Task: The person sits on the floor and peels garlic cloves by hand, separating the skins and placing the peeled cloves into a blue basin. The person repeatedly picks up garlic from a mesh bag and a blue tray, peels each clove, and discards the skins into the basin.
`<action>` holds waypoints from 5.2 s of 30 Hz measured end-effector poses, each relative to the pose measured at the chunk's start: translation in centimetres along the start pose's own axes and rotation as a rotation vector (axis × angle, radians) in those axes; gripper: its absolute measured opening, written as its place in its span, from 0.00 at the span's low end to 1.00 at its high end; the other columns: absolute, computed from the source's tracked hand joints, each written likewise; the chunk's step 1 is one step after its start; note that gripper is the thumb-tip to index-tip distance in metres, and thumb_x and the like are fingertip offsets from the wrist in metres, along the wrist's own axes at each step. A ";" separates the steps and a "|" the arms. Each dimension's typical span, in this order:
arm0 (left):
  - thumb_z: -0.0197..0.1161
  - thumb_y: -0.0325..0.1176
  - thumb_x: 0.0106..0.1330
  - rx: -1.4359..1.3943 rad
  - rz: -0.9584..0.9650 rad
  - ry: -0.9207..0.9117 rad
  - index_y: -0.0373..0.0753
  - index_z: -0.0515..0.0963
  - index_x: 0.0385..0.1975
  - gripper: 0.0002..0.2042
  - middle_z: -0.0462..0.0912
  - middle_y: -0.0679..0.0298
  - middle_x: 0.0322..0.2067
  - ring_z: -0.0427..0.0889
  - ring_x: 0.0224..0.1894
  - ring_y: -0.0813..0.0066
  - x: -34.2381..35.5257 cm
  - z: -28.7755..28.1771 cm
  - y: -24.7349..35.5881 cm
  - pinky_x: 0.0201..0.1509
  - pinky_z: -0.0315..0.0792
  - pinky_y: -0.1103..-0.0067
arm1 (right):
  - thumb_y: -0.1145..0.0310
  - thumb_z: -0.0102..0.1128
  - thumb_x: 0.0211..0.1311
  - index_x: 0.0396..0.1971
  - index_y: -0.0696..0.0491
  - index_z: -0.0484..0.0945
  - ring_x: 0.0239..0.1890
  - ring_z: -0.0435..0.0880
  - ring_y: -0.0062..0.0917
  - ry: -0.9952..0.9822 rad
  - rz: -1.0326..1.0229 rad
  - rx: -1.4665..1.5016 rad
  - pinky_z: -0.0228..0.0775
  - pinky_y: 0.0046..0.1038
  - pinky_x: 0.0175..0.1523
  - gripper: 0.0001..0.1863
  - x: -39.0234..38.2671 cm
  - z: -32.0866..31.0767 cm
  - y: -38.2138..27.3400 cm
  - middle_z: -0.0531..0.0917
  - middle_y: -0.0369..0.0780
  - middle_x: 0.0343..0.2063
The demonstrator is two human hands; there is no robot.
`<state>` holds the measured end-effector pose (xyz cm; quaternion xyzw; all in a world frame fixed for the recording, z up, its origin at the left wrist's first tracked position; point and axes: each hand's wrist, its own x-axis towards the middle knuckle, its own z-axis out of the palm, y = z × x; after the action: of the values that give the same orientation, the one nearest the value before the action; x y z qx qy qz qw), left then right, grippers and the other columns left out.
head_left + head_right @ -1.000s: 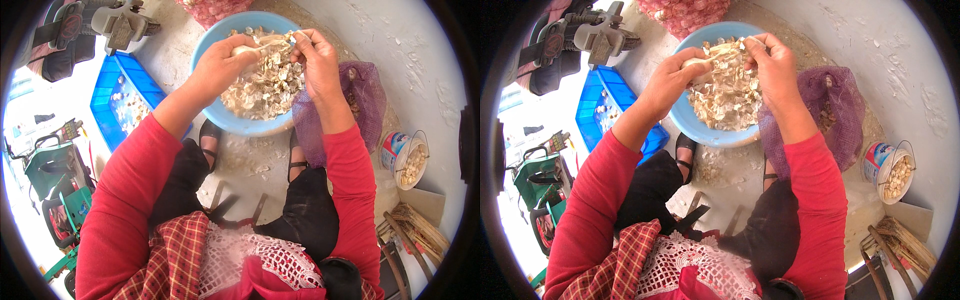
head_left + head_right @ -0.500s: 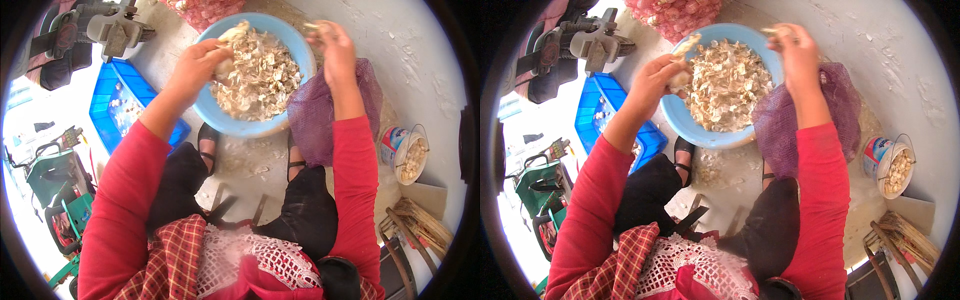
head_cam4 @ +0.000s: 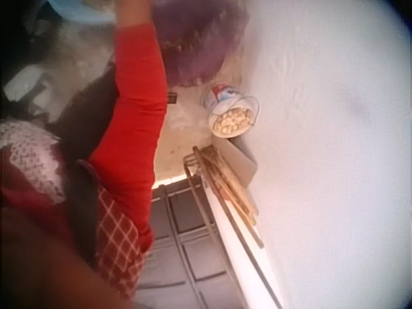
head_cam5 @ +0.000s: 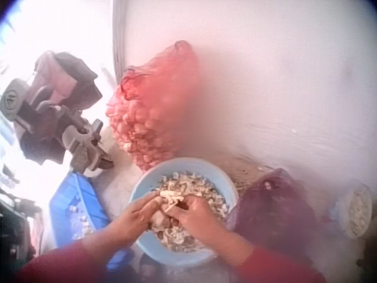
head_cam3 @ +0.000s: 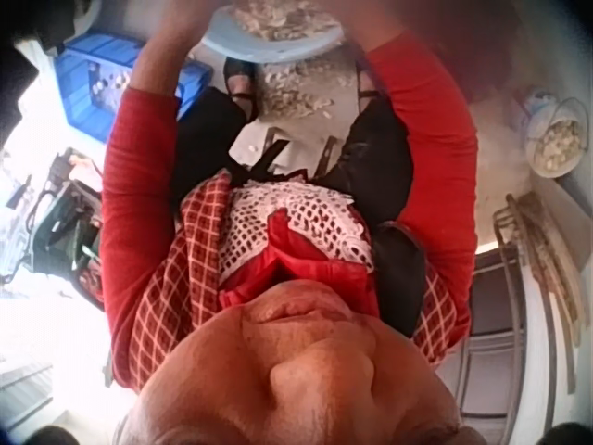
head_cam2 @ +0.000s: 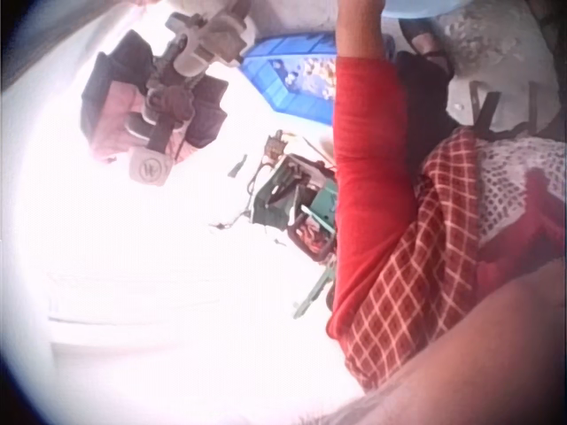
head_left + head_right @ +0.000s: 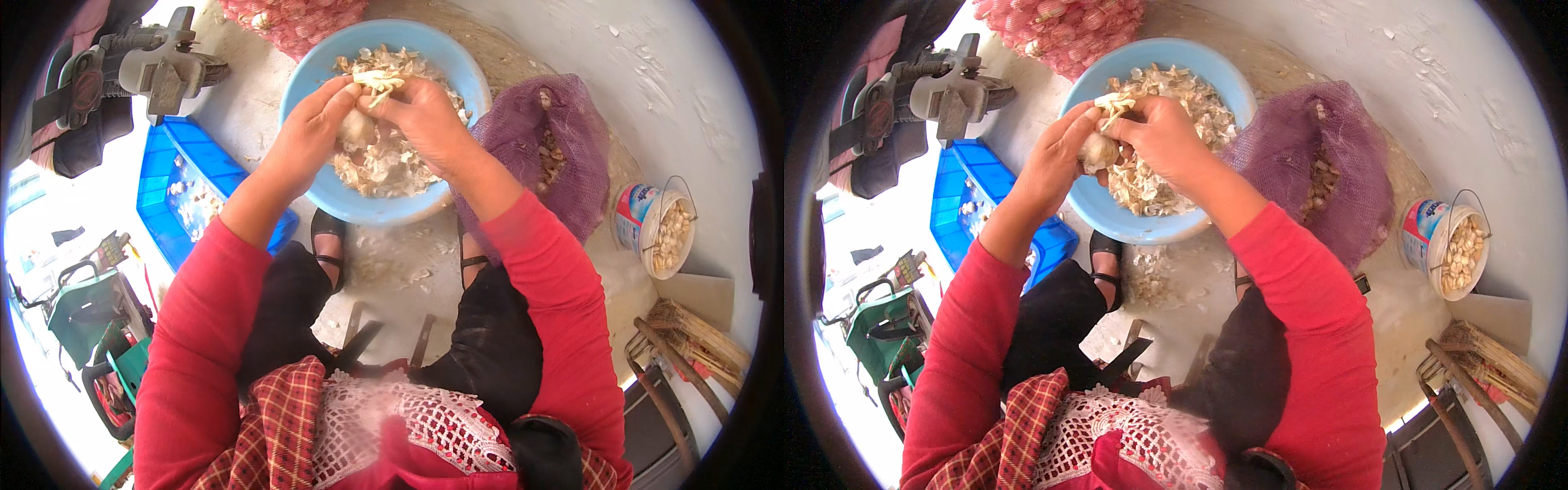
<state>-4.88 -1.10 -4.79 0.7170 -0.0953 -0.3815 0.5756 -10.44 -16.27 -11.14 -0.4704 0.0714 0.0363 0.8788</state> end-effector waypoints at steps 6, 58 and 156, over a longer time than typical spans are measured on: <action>0.47 0.43 0.79 0.055 0.018 0.005 0.36 0.73 0.52 0.17 0.80 0.65 0.38 0.81 0.36 0.79 0.5 -0.5 -0.7 0.35 0.76 0.81 | 0.72 0.62 0.64 0.40 0.58 0.79 0.24 0.76 0.15 0.019 0.078 0.303 0.72 0.19 0.32 0.08 -0.2 -0.4 -0.4 0.78 0.33 0.25; 0.51 0.28 0.76 -0.089 0.332 0.021 0.37 0.67 0.55 0.11 0.71 0.56 0.60 0.74 0.59 0.72 -0.1 0.8 -3.9 0.64 0.70 0.73 | 0.68 0.56 0.69 0.37 0.59 0.80 0.32 0.83 0.22 0.209 -0.015 0.510 0.76 0.24 0.34 0.10 0.5 2.4 2.4 0.83 0.41 0.31; 0.62 0.14 0.61 0.460 0.223 -0.072 0.34 0.73 0.61 0.26 0.75 0.57 0.61 0.76 0.59 0.72 -2.1 -3.6 0.2 0.64 0.72 0.73 | 0.78 0.52 0.61 0.40 0.57 0.73 0.38 0.81 0.23 -0.083 0.181 0.082 0.77 0.28 0.46 0.08 0.0 0.7 -0.1 0.80 0.39 0.36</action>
<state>-3.86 2.76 -3.54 0.8000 -0.2783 -0.3093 0.4322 -10.33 -15.74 -10.71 -0.4236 0.0785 0.1319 0.8927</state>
